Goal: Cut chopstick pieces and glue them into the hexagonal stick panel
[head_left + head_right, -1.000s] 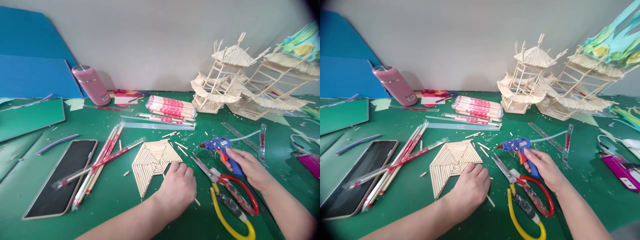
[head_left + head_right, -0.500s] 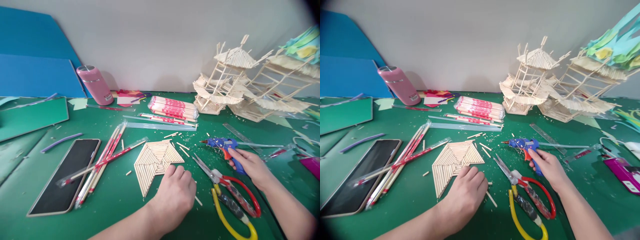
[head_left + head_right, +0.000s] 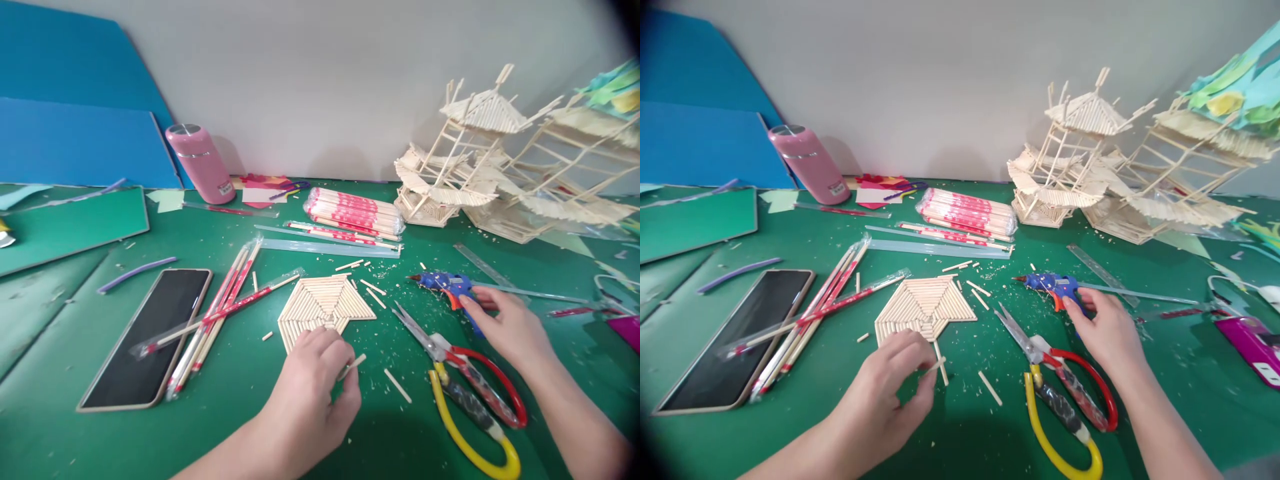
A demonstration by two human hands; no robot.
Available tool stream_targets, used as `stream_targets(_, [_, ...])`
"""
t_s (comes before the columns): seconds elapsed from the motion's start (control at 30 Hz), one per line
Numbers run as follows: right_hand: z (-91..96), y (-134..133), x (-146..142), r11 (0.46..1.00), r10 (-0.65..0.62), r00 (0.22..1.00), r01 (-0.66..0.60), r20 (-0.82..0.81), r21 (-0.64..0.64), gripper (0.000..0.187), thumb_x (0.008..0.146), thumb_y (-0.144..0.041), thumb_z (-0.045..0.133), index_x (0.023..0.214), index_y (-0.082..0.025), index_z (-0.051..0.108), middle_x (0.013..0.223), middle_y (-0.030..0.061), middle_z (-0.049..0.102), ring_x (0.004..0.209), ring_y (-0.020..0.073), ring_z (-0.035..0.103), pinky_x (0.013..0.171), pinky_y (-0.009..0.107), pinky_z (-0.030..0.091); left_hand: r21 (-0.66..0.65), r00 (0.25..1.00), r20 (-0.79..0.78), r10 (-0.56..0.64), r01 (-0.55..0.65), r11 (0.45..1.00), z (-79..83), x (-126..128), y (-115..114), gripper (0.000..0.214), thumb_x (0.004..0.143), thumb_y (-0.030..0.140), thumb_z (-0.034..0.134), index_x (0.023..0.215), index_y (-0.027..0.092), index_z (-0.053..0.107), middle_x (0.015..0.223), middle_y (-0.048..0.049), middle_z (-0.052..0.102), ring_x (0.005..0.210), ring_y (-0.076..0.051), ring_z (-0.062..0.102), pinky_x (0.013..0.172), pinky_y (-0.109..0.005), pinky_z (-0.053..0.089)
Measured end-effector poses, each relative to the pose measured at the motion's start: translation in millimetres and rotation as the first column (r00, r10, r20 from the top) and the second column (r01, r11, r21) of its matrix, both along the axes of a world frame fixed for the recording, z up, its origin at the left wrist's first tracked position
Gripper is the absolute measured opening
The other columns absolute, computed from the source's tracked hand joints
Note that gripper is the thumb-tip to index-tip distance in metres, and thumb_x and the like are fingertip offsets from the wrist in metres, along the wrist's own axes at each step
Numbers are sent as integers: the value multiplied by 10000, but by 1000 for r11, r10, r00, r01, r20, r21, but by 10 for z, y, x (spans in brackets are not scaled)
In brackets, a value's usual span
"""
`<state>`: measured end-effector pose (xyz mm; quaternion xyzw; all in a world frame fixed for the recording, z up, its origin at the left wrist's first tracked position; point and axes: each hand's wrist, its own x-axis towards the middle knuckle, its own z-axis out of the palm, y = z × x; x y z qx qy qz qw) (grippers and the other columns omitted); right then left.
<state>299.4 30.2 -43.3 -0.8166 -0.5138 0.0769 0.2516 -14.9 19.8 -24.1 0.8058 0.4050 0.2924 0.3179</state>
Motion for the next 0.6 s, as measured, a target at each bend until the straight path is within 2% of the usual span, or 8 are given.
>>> stream_targets(0.07, [110,-66,-134,999,20,999,-21,37,26,393,713,-486,554,951,-177,599,935,115,598,814,262,565,648,360,430,-240,997,58,49,-33,970,61,-39,9,136,783,146,414,662,169,474,619,5,484,576,-115,435,531,-248,365])
stream_targets(0.17, [305,-224,-459,993,111,994,-111,-7,34,339,785,-471,507,1025,-242,573,894,54,608,762,197,580,634,297,455,-599,980,189,65,62,799,117,-73,32,145,804,247,448,692,165,489,580,32,467,523,-85,401,470,-202,327])
stream_targets(0.23, [402,-340,-732,965,260,963,-258,-70,35,288,804,-442,518,1029,-269,564,858,26,603,724,166,574,641,272,464,-725,960,269,81,146,672,120,-82,38,180,805,314,480,723,155,503,610,23,509,516,-74,401,455,-187,315])
stream_targets(0.3, [436,-441,-1004,894,448,883,-441,-138,79,218,831,-355,518,1035,-283,546,842,7,591,700,137,567,635,244,472,-785,953,289,91,181,593,103,-86,28,211,798,351,509,740,148,513,638,13,539,505,-64,395,446,-179,301])
stream_targets(0.37, [406,-515,-1236,818,576,793,-557,-199,148,237,832,-268,527,1068,-282,519,845,-1,585,735,126,569,651,224,478,-801,953,292,77,200,564,76,-96,-2,222,800,360,515,745,144,520,645,14,542,502,-59,387,449,-176,293])
stream_targets(0.47, [287,-588,-1467,716,695,645,-661,-319,224,261,814,-160,533,1060,-245,511,851,6,582,738,115,570,641,213,486,-786,954,301,-10,253,564,42,-129,-70,207,815,341,497,757,145,527,627,28,508,526,-65,379,471,-182,291])
stream_targets(0.53, [200,-625,-1542,677,729,570,-682,-379,275,182,807,-118,528,953,-226,531,793,-4,573,683,102,561,599,202,478,-774,961,266,-81,263,576,33,-157,-116,183,826,310,472,766,148,534,590,50,451,518,-67,348,462,-183,273])
stream_targets(0.6, [133,-661,-1571,670,733,547,-680,-404,297,130,800,-102,532,859,-217,532,730,-18,553,637,94,548,564,195,465,-744,974,185,-135,228,629,38,-186,-153,148,821,249,451,756,154,543,570,61,408,509,-69,325,450,-184,258])
